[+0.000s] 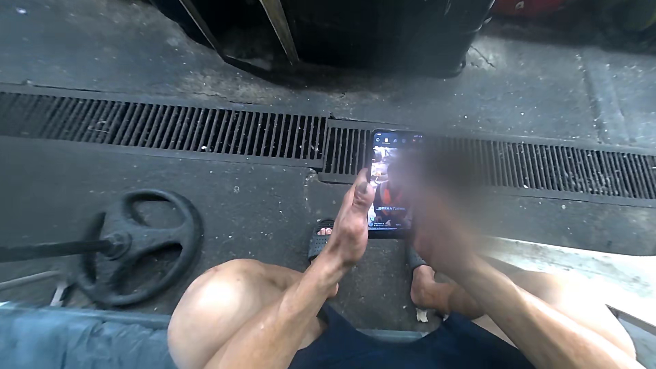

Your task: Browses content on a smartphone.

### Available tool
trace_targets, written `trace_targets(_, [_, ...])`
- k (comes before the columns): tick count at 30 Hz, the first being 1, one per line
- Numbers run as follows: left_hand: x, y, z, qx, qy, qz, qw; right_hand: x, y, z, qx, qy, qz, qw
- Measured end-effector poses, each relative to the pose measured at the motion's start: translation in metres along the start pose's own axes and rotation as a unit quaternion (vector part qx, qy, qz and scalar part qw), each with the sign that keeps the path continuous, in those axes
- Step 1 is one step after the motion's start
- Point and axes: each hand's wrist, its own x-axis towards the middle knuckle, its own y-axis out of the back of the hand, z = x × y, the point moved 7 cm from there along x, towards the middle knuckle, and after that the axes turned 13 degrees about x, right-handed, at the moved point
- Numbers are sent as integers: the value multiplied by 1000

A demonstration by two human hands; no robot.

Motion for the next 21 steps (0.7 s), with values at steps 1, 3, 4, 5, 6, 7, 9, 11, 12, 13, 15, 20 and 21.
trace_targets(1, [0,0,0,0,0,1,1000,0,0,0,0,1,-1,1000])
trace_targets(3, [0,0,0,3,1,0,1000,0,-1,-1,-3,5,-6,1000])
trace_targets(4, [0,0,0,4,1,0,1000,0,-2,-2,-6,5,-7,1000])
trace_targets(5, [0,0,-1,2,0,0,1000,0,-1,-1,-8,5,-6,1000])
trace_targets(6, [-1,0,-1,0,0,-1,1000,1,-1,-1,-9,5,-5,1000])
trace_targets(7, [-1,0,-1,-1,-1,0,1000,1,-1,-1,-9,4,-5,1000])
trace_targets(9, [0,0,0,-2,-1,-1,1000,1,-2,-2,-7,4,-3,1000])
trace_targets(11, [0,-1,0,-6,-2,-2,1000,1,-3,-4,-6,2,-2,1000])
trace_targets(12, [0,-1,0,-6,-3,-3,1000,0,-4,-4,-7,3,-4,1000])
trace_targets(13, [0,-1,0,-6,-5,-2,1000,0,-4,-4,-9,3,-6,1000])
trace_targets(15, [0,-1,0,-5,-6,0,1000,-1,-3,-3,-10,1,-6,1000])
trace_targets(20, [1,-1,0,4,-15,-5,1000,-1,-2,-4,-15,6,3,1000])
trace_targets(21, [1,-1,0,4,-12,-4,1000,-1,-2,-4,-16,6,3,1000])
